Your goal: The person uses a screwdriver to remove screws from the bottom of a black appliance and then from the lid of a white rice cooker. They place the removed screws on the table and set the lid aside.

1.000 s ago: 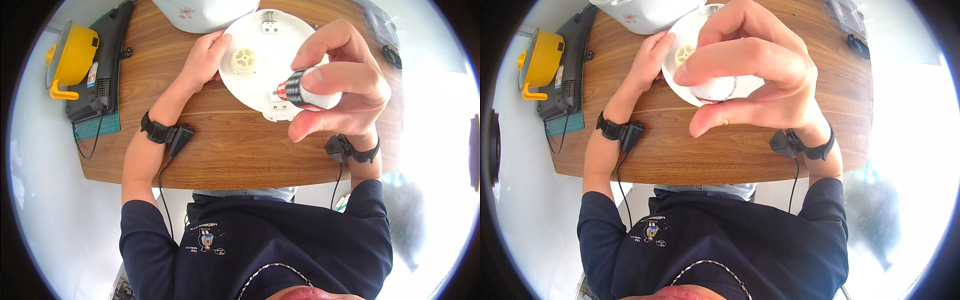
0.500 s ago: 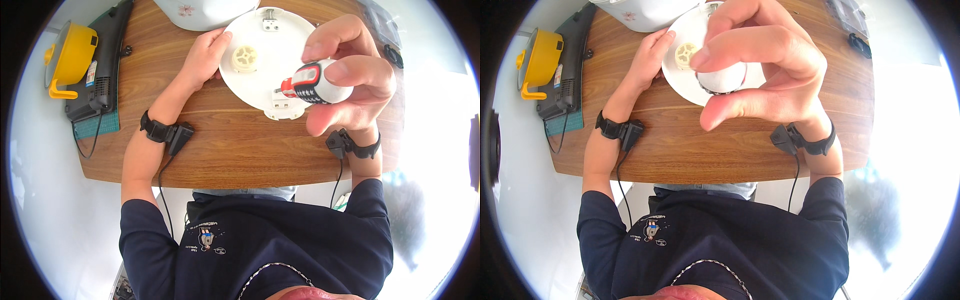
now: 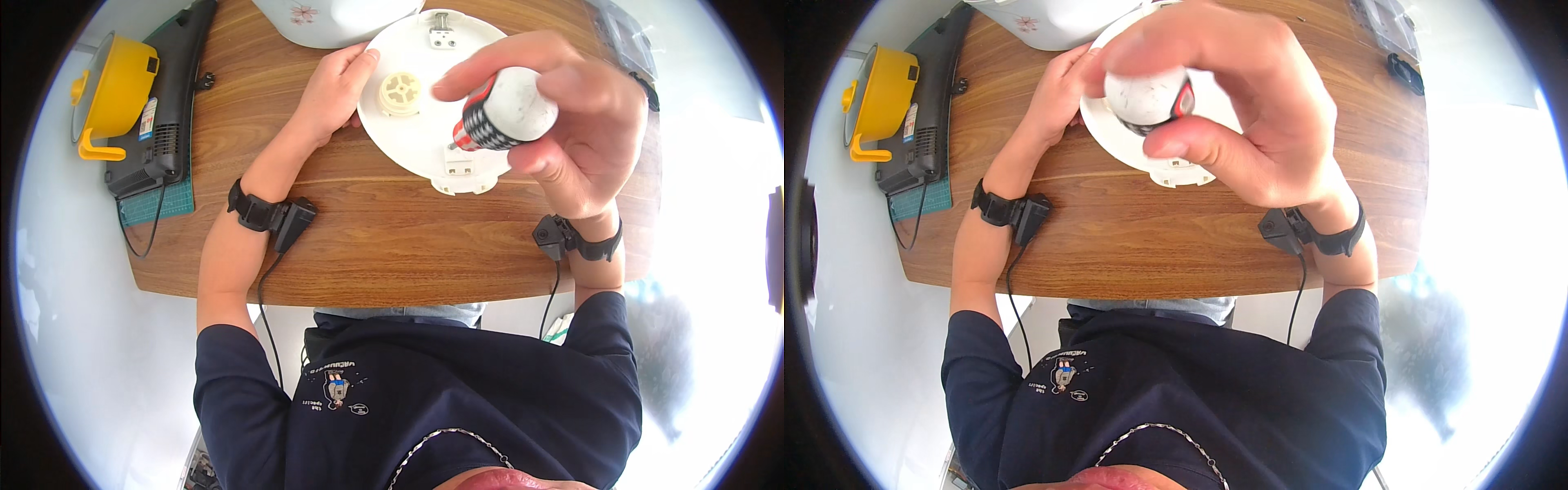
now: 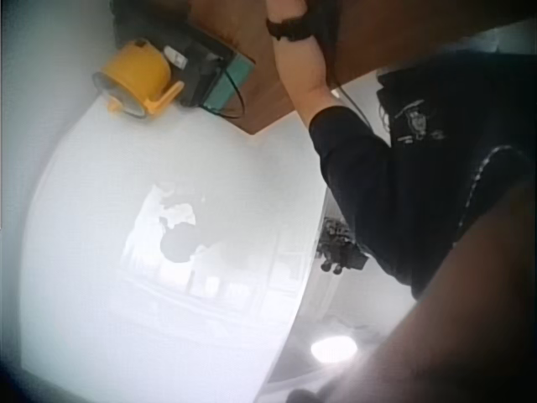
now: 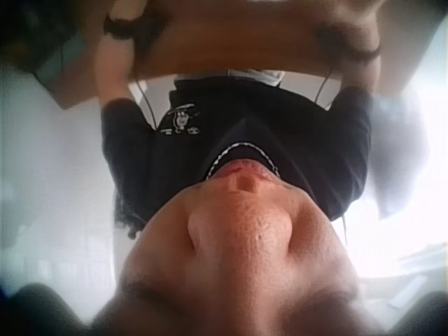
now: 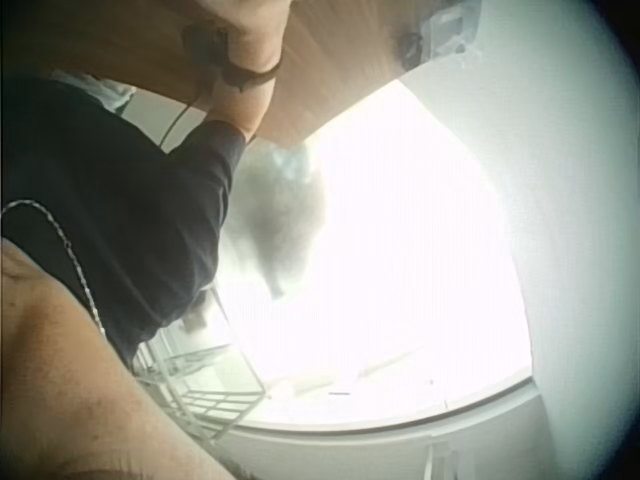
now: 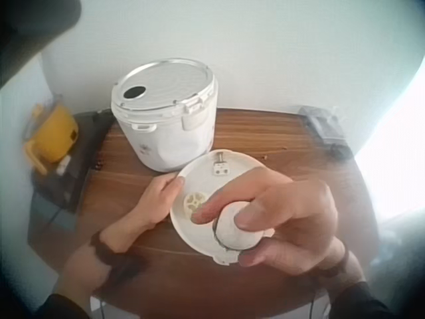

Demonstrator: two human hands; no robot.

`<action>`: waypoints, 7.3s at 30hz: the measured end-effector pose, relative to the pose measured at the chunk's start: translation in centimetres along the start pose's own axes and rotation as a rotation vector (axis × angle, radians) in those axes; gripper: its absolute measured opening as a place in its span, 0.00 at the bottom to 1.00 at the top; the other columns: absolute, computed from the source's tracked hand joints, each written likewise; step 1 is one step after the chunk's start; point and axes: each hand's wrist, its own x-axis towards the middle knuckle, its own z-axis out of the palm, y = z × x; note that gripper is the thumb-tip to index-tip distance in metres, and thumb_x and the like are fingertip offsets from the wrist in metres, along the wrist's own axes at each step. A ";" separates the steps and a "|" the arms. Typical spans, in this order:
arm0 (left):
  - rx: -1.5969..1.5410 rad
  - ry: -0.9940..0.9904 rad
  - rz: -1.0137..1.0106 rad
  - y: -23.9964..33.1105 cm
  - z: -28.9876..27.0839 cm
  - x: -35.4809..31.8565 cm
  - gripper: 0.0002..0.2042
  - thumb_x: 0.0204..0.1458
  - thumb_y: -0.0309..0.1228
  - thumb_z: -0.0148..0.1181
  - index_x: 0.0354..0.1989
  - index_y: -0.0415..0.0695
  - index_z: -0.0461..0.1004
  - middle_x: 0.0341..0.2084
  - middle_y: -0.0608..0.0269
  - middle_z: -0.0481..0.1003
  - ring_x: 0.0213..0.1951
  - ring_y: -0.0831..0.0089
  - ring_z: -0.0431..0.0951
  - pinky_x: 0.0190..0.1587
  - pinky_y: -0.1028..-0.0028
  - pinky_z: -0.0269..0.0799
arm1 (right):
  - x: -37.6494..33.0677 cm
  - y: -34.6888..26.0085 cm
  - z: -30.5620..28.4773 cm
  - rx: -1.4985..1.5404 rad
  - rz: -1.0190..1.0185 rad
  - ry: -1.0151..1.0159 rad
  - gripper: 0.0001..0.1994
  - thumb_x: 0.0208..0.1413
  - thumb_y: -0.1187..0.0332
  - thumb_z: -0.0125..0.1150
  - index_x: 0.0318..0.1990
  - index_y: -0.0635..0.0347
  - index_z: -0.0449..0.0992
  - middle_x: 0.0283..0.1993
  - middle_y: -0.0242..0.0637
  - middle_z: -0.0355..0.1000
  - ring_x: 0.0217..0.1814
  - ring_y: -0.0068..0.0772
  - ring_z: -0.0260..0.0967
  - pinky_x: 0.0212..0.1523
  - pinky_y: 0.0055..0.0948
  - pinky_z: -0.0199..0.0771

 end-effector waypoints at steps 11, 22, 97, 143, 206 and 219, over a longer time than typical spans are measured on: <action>-0.019 -0.067 0.029 -0.8 -0.7 0.3 0.20 0.71 0.38 0.49 0.61 0.36 0.74 0.41 0.67 0.81 0.35 0.85 0.78 0.32 0.82 0.73 | -0.4 0.1 -0.5 -0.157 -0.046 -0.032 0.30 0.57 0.52 0.73 0.62 0.52 0.68 0.55 0.54 0.73 0.57 0.42 0.74 0.51 0.35 0.80; -0.003 -0.046 0.106 -0.5 -0.2 0.1 0.20 0.71 0.40 0.45 0.54 0.35 0.76 0.24 0.67 0.79 0.18 0.84 0.72 0.17 0.80 0.63 | -0.4 -0.4 -0.3 -0.266 -0.051 -0.050 0.27 0.66 0.49 0.63 0.65 0.53 0.67 0.57 0.59 0.71 0.54 0.41 0.75 0.51 0.35 0.79; 0.034 -0.075 0.018 0.0 -0.2 -0.2 0.21 0.71 0.41 0.46 0.59 0.37 0.74 0.30 0.72 0.79 0.22 0.90 0.73 0.18 0.84 0.62 | -0.9 -0.8 -0.7 0.264 -0.022 -0.065 0.33 0.68 0.41 0.53 0.74 0.45 0.59 0.40 0.30 0.69 0.39 0.27 0.69 0.40 0.30 0.70; 0.007 -0.034 0.056 -0.5 -0.1 0.2 0.20 0.70 0.40 0.46 0.56 0.36 0.75 0.25 0.69 0.77 0.19 0.85 0.70 0.17 0.80 0.62 | -1.2 -0.9 3.7 -0.880 0.444 -0.480 0.05 0.46 0.78 0.65 0.31 0.59 0.77 0.33 0.36 0.75 0.39 0.41 0.79 0.35 0.38 0.79; -0.042 -0.090 -0.064 1.8 -0.1 -0.8 0.23 0.69 0.39 0.49 0.64 0.35 0.70 0.30 0.70 0.79 0.18 0.88 0.70 0.15 0.83 0.60 | 5.1 1.3 -1.1 -0.193 0.202 0.735 0.13 0.62 0.78 0.53 0.54 0.68 0.69 0.42 0.34 0.69 0.34 0.13 0.65 0.29 0.12 0.68; -0.050 -0.117 -0.105 2.7 0.4 -0.9 0.22 0.69 0.38 0.49 0.65 0.37 0.70 0.31 0.68 0.79 0.21 0.87 0.71 0.18 0.81 0.62 | 4.4 4.4 -1.8 -0.212 0.218 0.670 0.09 0.64 0.77 0.54 0.50 0.67 0.70 0.42 0.34 0.71 0.31 0.12 0.65 0.29 0.14 0.71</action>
